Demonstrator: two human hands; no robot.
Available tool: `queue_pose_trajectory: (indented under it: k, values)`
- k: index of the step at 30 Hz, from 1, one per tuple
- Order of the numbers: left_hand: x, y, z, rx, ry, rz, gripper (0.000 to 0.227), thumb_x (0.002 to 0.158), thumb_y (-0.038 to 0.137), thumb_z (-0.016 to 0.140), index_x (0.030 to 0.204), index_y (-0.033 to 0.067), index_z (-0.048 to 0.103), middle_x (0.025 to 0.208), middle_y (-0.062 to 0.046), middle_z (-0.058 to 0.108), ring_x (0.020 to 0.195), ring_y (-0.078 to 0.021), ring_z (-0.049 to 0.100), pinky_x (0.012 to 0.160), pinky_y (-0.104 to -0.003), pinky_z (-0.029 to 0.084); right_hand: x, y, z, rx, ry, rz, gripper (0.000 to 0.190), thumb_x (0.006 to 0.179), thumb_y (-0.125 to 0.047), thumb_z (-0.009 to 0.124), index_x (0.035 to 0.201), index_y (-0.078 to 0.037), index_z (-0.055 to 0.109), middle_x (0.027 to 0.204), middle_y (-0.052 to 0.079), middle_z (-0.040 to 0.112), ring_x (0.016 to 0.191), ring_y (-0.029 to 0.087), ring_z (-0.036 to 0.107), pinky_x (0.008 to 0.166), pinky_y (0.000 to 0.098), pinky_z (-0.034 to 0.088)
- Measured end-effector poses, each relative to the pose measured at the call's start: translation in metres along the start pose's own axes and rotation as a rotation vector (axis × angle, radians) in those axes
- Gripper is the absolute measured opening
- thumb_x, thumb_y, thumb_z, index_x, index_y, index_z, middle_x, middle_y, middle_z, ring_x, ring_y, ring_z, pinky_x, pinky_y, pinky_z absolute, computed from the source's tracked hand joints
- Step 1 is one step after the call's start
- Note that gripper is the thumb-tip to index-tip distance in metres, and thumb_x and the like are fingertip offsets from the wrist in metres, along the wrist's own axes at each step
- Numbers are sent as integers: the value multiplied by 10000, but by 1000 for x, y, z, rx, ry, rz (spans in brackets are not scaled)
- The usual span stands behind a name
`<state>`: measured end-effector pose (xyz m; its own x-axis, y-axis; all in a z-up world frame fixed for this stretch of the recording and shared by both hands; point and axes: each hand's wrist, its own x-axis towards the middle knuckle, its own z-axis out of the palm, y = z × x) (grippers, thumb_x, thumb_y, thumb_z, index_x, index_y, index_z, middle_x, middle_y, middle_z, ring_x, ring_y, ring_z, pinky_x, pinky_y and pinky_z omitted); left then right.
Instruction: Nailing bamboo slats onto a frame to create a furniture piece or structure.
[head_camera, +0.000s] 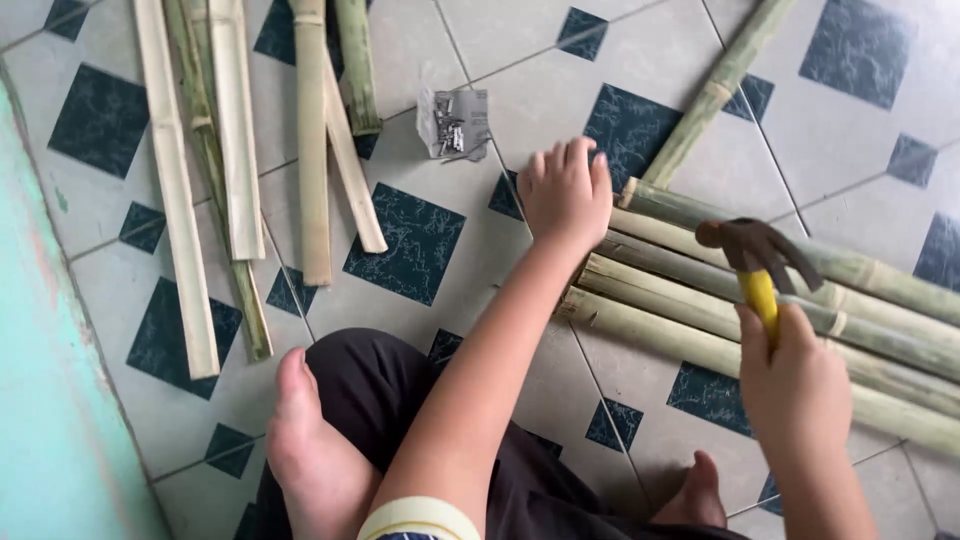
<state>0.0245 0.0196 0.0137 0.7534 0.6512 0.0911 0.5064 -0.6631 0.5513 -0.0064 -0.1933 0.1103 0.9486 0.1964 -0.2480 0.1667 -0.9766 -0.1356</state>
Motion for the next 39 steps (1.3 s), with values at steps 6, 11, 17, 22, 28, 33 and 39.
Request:
queue_pose_trajectory:
  k: [6,11,17,22,28,33,39]
  values:
    - [56,55,25,292,-456,82,814,700,704,349,1179,52,443,986,-100,567,730,-204,563,488,-253,446,15,19,13,-134,-37,68,340,1004,-414,462,974,-95,577,601,87,609,489,286,590,443,358,444]
    - [61,55,67,396,-364,161,648,685,569,573,1062,54,462,872,-59,545,628,-193,585,539,-328,432,15,18,15,-127,-30,55,327,1000,-412,482,972,-103,584,589,76,608,491,285,590,439,357,441]
    - [61,41,79,507,-270,429,722,701,548,492,1261,115,352,1316,-61,296,1224,-285,144,947,-668,97,15,15,14,-135,-45,29,319,1008,-390,485,891,-101,550,537,51,577,413,249,553,394,340,411]
    - [63,38,83,485,-469,412,952,799,771,433,1406,151,42,1491,21,71,1349,-212,-24,985,-654,-60,16,13,11,-159,-90,46,326,1005,-407,457,897,-110,536,557,52,590,457,251,580,419,344,437]
    - [60,39,82,403,-469,408,675,893,511,377,1404,132,151,1471,19,64,1339,-196,-35,978,-672,-78,17,12,7,-194,-128,38,389,995,-464,406,854,-115,504,532,46,570,485,244,599,450,339,445]
    - [50,33,77,334,-436,334,684,881,457,380,1393,72,139,1474,-38,61,1349,-198,-27,1029,-586,-79,13,11,-1,-169,-177,59,350,990,-429,405,889,-123,540,546,55,602,469,243,607,445,335,462]
    - [40,18,85,321,-342,325,743,870,434,431,1390,30,89,1472,-133,61,1361,-255,-2,1055,-539,-60,10,11,-9,-158,-211,68,343,990,-419,404,899,-119,546,527,45,603,407,209,592,408,309,460]
